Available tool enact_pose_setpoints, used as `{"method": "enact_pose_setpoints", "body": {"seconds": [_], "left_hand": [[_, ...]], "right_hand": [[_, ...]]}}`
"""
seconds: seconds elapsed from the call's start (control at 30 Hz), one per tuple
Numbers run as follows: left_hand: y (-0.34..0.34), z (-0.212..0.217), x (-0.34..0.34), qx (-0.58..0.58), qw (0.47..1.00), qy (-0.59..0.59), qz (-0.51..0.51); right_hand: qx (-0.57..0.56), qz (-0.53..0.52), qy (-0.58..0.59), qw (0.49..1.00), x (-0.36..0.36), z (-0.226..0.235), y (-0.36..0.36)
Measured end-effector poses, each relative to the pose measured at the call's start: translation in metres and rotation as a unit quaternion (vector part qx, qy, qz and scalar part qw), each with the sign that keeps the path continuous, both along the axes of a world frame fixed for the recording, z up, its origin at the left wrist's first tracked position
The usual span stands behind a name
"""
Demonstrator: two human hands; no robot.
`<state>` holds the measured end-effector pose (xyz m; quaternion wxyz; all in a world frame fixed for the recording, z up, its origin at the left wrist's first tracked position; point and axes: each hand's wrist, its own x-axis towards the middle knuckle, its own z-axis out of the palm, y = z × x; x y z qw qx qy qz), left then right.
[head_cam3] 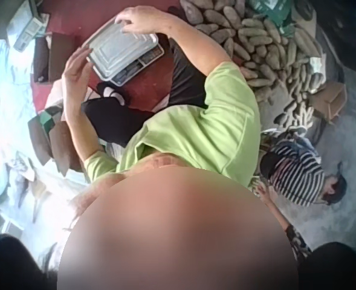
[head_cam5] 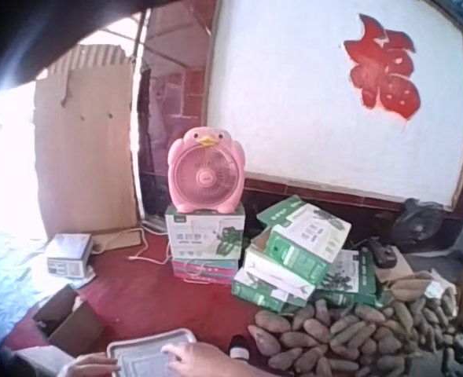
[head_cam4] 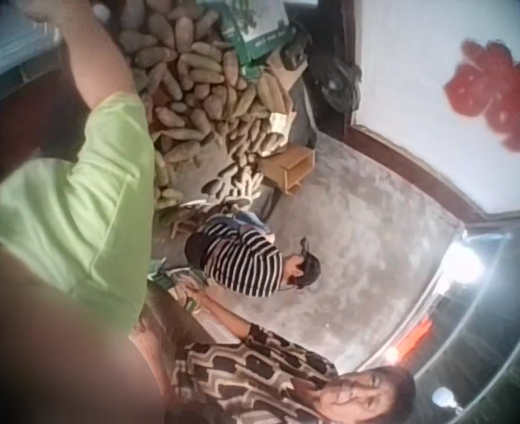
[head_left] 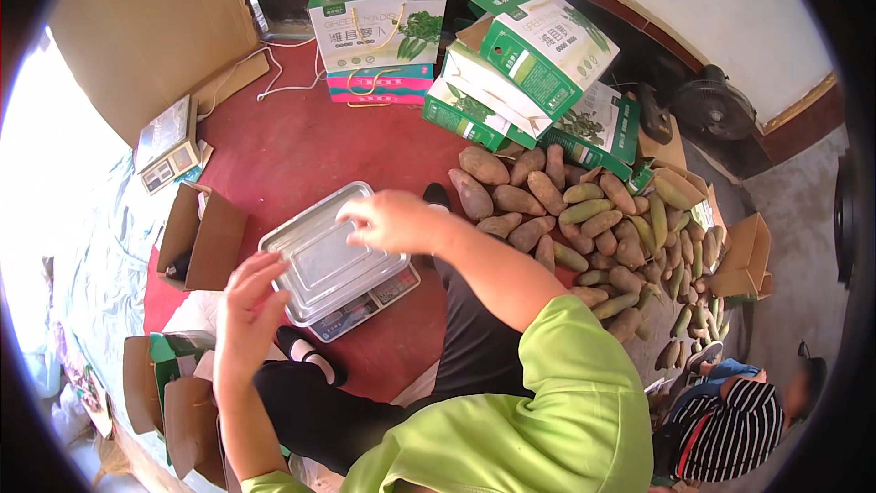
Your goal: Sorting green radishes from a pile on the floor, weighing them on a digital scale, and packing them into branded cardboard boxes.
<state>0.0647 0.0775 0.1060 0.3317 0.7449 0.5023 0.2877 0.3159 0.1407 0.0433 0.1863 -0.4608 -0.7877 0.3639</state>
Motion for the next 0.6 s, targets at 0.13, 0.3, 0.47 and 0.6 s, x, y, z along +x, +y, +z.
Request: {"method": "enact_pose_setpoints", "body": {"seconds": [0.13,0.3,0.47,0.6], "left_hand": [[-0.018,-0.036,0.025,-0.086,0.996,-0.030,-0.004],[-0.027,-0.089,0.030,-0.198,0.978,0.066,0.028],[-0.016,-0.114,0.031,-0.161,0.971,0.172,-0.026],[-0.005,-0.120,0.036,-0.130,0.957,0.253,-0.055]], "right_hand": [[-0.026,-0.098,0.094,0.990,0.059,0.003,0.034],[-0.036,-0.277,0.029,0.960,0.161,-0.054,0.093],[-0.007,-0.387,-0.039,0.921,0.238,-0.101,0.139],[-0.120,-0.483,0.040,0.867,0.250,-0.092,0.163]]}}
